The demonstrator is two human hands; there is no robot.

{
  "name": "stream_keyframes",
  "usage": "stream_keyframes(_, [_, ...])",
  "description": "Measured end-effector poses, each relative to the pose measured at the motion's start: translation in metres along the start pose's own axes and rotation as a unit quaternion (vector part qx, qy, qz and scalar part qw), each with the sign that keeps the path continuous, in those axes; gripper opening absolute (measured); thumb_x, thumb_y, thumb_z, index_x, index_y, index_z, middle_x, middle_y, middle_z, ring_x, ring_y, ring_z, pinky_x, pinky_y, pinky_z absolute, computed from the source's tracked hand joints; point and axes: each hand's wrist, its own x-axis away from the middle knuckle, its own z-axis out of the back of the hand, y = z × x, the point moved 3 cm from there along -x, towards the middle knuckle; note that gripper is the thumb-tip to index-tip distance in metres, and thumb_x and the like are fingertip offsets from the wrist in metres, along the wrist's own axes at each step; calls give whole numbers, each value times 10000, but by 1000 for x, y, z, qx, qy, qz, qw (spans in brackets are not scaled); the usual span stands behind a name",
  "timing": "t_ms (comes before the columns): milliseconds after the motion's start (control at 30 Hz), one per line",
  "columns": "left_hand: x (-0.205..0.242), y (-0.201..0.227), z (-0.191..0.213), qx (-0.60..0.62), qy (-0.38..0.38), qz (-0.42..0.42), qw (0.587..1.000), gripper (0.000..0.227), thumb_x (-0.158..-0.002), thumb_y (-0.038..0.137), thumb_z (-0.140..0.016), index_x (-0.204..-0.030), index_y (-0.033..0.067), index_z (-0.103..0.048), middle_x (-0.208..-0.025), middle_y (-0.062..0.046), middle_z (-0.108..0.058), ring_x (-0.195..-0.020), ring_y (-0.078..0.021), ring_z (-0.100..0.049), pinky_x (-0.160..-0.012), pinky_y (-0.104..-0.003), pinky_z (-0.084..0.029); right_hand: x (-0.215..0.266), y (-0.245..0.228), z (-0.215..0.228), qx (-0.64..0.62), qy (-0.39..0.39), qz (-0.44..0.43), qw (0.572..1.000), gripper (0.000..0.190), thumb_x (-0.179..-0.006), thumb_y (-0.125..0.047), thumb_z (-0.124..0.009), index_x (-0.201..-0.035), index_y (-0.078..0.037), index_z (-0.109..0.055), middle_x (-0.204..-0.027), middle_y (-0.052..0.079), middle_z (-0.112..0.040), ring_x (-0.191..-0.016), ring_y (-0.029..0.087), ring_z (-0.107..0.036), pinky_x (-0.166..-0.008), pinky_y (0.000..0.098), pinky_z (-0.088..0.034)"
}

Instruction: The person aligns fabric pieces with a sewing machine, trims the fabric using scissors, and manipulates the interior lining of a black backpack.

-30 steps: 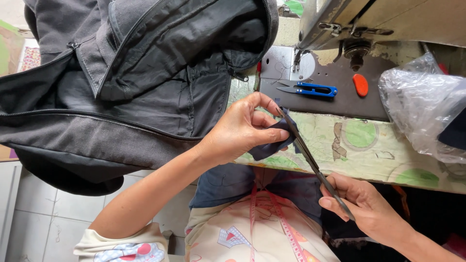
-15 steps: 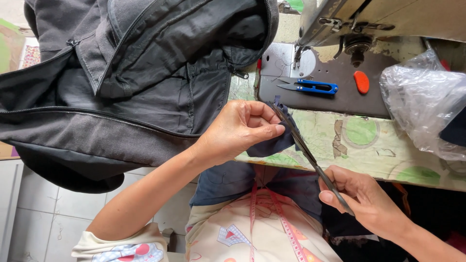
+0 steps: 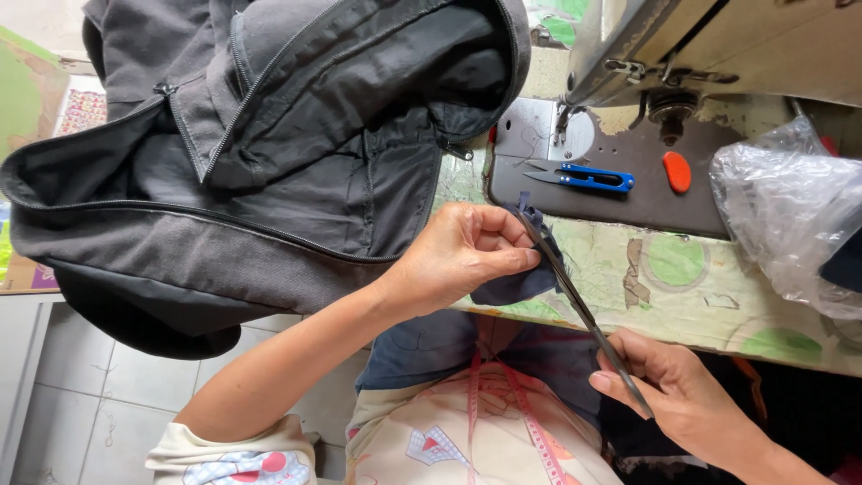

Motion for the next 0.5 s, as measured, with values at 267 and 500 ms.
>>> stream_keyframes(267, [-1,3,-2,-17,-2,30,999,130,-878,136,-758,-777,84,-694,-675,42,-650,-604,-7,-493,-510,-194,-323,1,-12,-3,-24,2,17,1000,279,-958,-113,-749,-726,-24,-622,-557,12,-428,-510,140,-406,-525,297,-359])
stream_keyframes(500, [-3,-9,2,25,-16,3,1000,99,-871,75,-760,-789,58,-707,-747,11,-706,-703,-16,-592,-620,-168,-447,-1,-6,-4,-15,0,-6,1000,317,-971,-148,-761,-733,-42,-579,-695,7,-358,-585,136,-321,-561,302,-244])
